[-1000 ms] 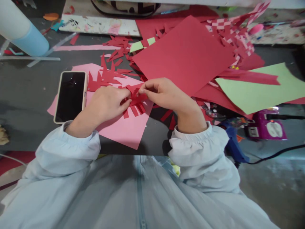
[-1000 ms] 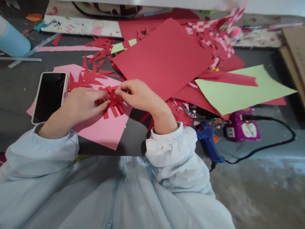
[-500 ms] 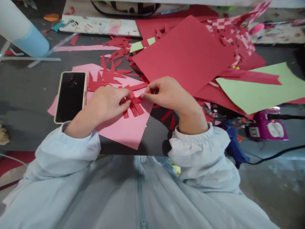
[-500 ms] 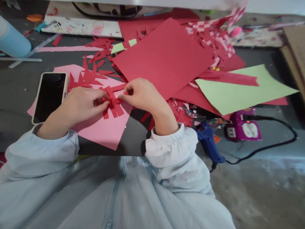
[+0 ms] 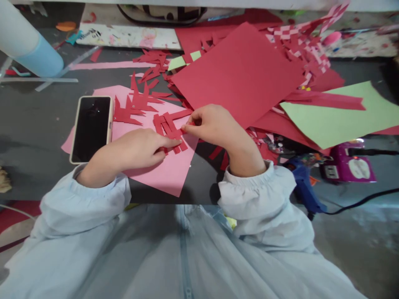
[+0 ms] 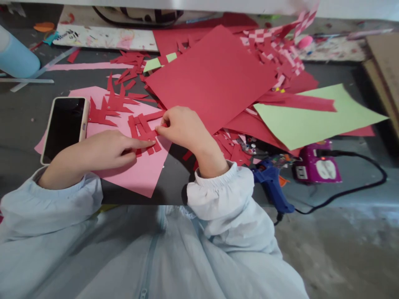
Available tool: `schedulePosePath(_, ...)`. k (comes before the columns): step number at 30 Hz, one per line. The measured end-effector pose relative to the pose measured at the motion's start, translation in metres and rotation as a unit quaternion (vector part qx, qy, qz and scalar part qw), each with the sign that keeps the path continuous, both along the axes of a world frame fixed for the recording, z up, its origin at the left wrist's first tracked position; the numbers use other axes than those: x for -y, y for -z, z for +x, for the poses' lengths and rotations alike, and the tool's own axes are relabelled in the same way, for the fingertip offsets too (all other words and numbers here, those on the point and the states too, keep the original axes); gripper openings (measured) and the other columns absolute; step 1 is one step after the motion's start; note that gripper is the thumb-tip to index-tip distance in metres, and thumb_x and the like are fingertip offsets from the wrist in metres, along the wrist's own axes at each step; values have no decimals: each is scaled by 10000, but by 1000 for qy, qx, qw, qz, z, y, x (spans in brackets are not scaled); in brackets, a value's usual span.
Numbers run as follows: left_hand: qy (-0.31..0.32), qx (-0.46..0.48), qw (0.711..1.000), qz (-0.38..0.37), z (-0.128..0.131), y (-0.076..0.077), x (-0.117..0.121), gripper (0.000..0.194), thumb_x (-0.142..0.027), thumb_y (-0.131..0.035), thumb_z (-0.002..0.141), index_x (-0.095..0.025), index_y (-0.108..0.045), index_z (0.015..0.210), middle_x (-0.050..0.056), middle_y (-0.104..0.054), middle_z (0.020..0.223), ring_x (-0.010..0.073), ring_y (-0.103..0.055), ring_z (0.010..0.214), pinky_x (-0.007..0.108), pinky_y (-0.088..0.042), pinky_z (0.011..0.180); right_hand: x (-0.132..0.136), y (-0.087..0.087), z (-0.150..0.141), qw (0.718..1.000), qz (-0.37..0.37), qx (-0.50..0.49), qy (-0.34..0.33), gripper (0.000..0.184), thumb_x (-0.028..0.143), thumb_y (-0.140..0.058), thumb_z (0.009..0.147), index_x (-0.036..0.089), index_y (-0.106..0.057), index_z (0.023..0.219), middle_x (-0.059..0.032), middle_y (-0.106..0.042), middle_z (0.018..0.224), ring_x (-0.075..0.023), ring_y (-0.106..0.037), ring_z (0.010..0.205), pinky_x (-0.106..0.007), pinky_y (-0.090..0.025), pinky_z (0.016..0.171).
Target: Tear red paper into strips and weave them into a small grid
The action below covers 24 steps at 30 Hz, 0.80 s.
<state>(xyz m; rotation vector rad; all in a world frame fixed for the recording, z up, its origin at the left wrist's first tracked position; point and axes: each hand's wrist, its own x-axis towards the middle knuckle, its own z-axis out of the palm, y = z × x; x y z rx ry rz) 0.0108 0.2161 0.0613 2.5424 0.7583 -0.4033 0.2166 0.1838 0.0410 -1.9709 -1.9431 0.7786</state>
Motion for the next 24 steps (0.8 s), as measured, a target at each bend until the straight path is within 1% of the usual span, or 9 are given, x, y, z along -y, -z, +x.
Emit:
schedulePosePath(4,4,-45,999,5,0,-3,1,588,-204,-399,889,-323,-617,1422,36,-790,940,192,-661,732,286,-387,622,-1,3,-2,999,34,7,28,220,242,-582,794,210,-537,582,-31,-543,610,-152,-432,608,-346,-317,620)
schedulePosePath(7,7,-55,998,2,-1,-4,1,584,-214,-387,904,-326,-602,1435,40,-795,1006,189,-666,741,280,-385,617,-3,7,-4,998,53,8,45,170,230,-583,783,208,-554,617,-31,-555,623,-151,-434,605,-338,-320,615)
schedulePosePath(9,10,-51,999,-2,-1,-5,1,576,-222,-388,908,-322,-606,1431,38,-797,995,179,-664,731,272,-384,613,-3,8,-4,997,55,12,46,170,236,-583,781,209,-546,617,-31,-558,625,-148,-427,598,-336,-316,611)
schedulePosePath(12,2,-30,999,-15,-4,-8,-1,569,-219,-397,902,-341,-623,1411,8,-797,926,158,-658,700,257,-398,632,-2,7,-4,998,48,17,28,209,250,-576,780,214,-506,586,-26,-543,613,-140,-403,583,-337,-310,604)
schedulePosePath(15,-15,-14,1000,-20,-9,-13,-5,553,-214,-399,884,-374,-681,1333,-24,-804,961,152,-669,713,249,-411,649,-1,4,-4,999,32,24,5,232,248,-574,770,215,-487,557,-21,-524,585,-137,-379,574,-339,-304,598)
schedulePosePath(17,-23,-15,999,-23,-12,-15,-7,533,-230,-407,878,-379,-708,1292,-30,-805,1031,160,-689,768,249,-425,669,0,1,-3,1000,14,24,-6,207,251,-592,760,208,-530,567,-29,-558,604,-140,-407,590,-335,-311,610)
schedulePosePath(21,-34,-50,997,-46,-15,-14,-8,551,-255,-429,871,-365,-669,1354,-6,-801,1101,179,-705,839,258,-461,735,3,-3,0,1000,-15,-3,-27,108,243,-617,735,192,-653,647,-41,-655,690,-153,-505,642,-326,-342,642)
schedulePosePath(24,-38,-58,996,-61,-15,-12,-8,557,-271,-429,879,-358,-642,1386,3,-788,1161,189,-710,891,265,-479,773,4,-6,2,999,-19,-21,-42,129,233,-601,742,192,-645,627,-18,-617,631,-139,-487,612,-324,-341,628)
